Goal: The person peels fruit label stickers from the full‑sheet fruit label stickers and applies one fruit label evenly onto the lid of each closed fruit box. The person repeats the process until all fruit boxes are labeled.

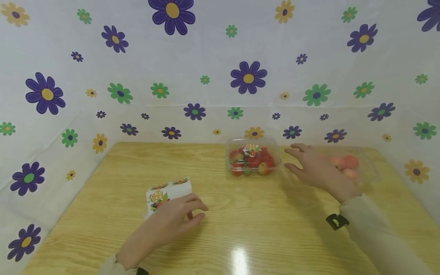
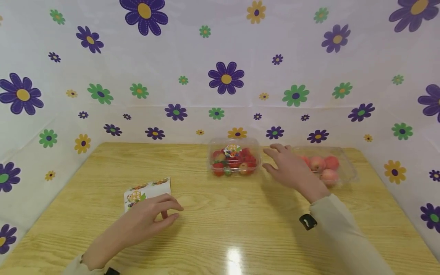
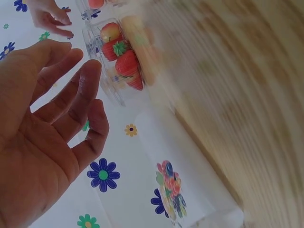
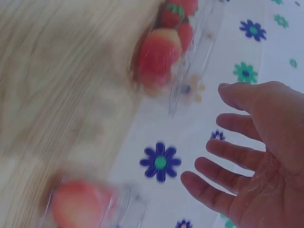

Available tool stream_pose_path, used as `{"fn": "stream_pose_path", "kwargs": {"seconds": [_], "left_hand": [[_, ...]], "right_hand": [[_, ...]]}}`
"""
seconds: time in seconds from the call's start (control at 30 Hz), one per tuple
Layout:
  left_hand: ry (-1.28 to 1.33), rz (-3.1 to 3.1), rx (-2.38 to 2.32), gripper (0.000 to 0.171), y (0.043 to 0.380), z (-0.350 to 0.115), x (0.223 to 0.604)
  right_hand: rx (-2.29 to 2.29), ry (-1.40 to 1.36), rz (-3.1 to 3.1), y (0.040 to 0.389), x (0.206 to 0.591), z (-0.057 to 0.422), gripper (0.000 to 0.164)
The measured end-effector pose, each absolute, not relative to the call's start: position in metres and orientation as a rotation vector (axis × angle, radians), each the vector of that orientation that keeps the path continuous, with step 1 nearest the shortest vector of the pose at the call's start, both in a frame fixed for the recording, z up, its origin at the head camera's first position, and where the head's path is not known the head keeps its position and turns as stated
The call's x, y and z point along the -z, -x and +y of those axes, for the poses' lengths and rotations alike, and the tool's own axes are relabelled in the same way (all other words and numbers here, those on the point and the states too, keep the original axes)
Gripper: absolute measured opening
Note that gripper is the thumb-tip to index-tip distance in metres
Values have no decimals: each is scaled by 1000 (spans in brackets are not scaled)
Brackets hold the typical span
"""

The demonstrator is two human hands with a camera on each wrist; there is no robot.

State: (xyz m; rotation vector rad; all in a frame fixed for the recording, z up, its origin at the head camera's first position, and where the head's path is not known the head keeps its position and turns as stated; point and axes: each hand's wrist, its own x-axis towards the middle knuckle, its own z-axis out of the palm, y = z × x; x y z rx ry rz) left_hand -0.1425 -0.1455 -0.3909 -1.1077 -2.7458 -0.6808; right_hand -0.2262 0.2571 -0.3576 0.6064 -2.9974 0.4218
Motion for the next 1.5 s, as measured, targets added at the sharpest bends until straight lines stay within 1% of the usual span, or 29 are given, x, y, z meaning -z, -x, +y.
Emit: {"fn": "stream_pose_path", "kwargs": {"seconds": [0.2, 0.3, 0.43, 0.5, 0.6, 0.67, 0.87, 0.97, 1.07, 1.23, 1.5], "left_hand": [[1066, -2748, 670, 11, 140, -158, 393], [1043, -2762, 672, 12, 137, -163, 394], [1018, -2781, 659, 12, 135, -169, 394], [1012, -2783, 655, 11, 134, -170, 394], [1012, -2784, 659, 11, 134, -171, 393], [1015, -2780, 665, 11, 134, -171, 393], [1027, -2766, 678, 12, 134, -171, 392], [1028, -2759, 681, 12, 133, -171, 392], [1029, -2762, 683, 11, 133, -172, 392], [1036, -2757, 683, 10, 133, -172, 392], [1007, -2795, 677, 12, 132, -172, 391]], "right_hand": [[-391, -459, -3058, 219, 354, 298, 54], [-258, -406, -3042, 216, 354, 315, 54], [-77, -500, -2929, 212, 359, 335, 44], [-92, -569, -2892, 210, 361, 342, 35], [-115, -614, -2898, 208, 364, 348, 29], [-138, -616, -2923, 206, 364, 350, 27], [-156, -609, -3004, 197, 363, 348, 42], [-173, -645, -2998, 192, 364, 346, 39], [-179, -707, -2938, 186, 366, 342, 32], [-270, -741, -2955, 171, 364, 327, 24], [-317, -805, -2941, 150, 360, 305, 27]]}}
